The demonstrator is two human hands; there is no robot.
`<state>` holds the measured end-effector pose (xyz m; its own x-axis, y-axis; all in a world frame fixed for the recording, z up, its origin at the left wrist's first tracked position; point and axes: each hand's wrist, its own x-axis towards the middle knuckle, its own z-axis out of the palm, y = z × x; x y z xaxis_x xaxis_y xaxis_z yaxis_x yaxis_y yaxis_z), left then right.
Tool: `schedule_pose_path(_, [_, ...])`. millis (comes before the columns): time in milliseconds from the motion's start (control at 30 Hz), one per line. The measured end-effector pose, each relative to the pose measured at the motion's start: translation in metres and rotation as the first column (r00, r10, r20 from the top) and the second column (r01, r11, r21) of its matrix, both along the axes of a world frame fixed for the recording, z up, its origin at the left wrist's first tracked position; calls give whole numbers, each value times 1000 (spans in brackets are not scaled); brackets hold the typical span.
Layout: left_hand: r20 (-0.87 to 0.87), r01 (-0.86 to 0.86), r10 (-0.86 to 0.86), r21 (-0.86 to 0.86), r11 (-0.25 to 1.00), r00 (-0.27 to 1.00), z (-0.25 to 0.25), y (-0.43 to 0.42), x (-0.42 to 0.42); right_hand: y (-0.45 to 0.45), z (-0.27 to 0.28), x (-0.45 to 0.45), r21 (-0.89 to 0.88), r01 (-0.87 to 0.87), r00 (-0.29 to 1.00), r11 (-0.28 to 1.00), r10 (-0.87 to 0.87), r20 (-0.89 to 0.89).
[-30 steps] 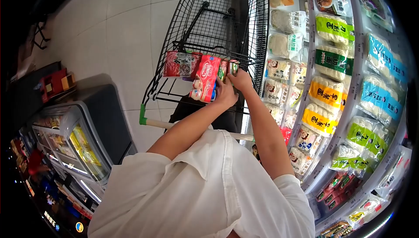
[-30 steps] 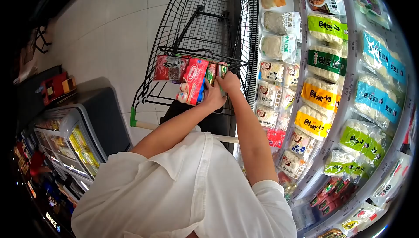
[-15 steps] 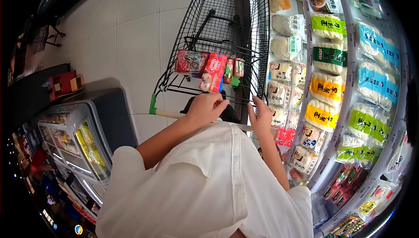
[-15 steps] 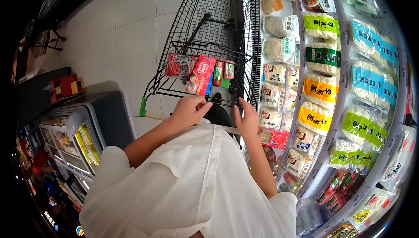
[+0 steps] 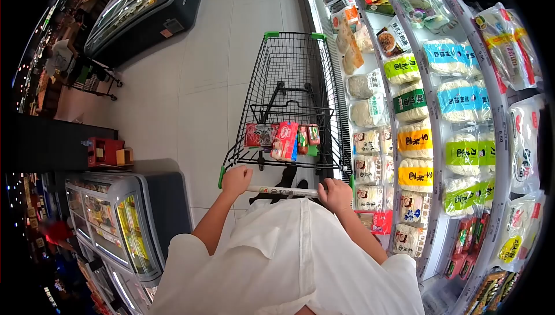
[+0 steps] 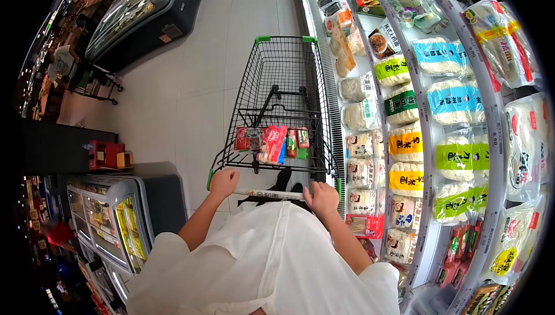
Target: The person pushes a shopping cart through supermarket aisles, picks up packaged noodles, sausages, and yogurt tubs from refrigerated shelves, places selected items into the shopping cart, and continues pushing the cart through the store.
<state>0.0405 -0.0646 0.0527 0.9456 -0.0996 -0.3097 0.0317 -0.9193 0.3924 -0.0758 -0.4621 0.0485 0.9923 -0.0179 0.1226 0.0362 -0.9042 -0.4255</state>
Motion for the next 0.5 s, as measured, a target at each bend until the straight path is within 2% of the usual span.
schedule_pose_path(167, [83,-52,57,-61,997,995,5,-6,5,-18,9,30,-22,-134,983,991,130,-133])
schedule_pose_path(200, [100,-57,63,-69,996,993,7,-10,9,-21,14,41,-32,-140,984,990,135,-116])
schedule_pose_path(267, [114,-88,96,-75,993,989,9,-17,10,-28,22,64,-43,-165,929,985,140,-344])
schedule_pose_path(300, [124,-91,101,-82,992,987,9,-21,14,-33,27,77,-50,-169,932,984,143,-334])
schedule_pose_path(367, [161,-118,132,-93,989,978,4,-24,17,-40,35,103,-100,-308,802,946,201,-563])
schedule_pose_path(400, [166,-119,133,-97,988,977,1,-23,16,-42,30,115,-139,-368,777,920,221,-589])
schedule_pose_path(433, [160,-145,156,-82,986,975,-1,-24,20,-43,25,126,-150,-358,787,922,211,-580])
schedule_pose_path(500, [169,-135,149,-91,987,974,-5,-34,33,-50,20,146,-159,-422,720,893,224,-657])
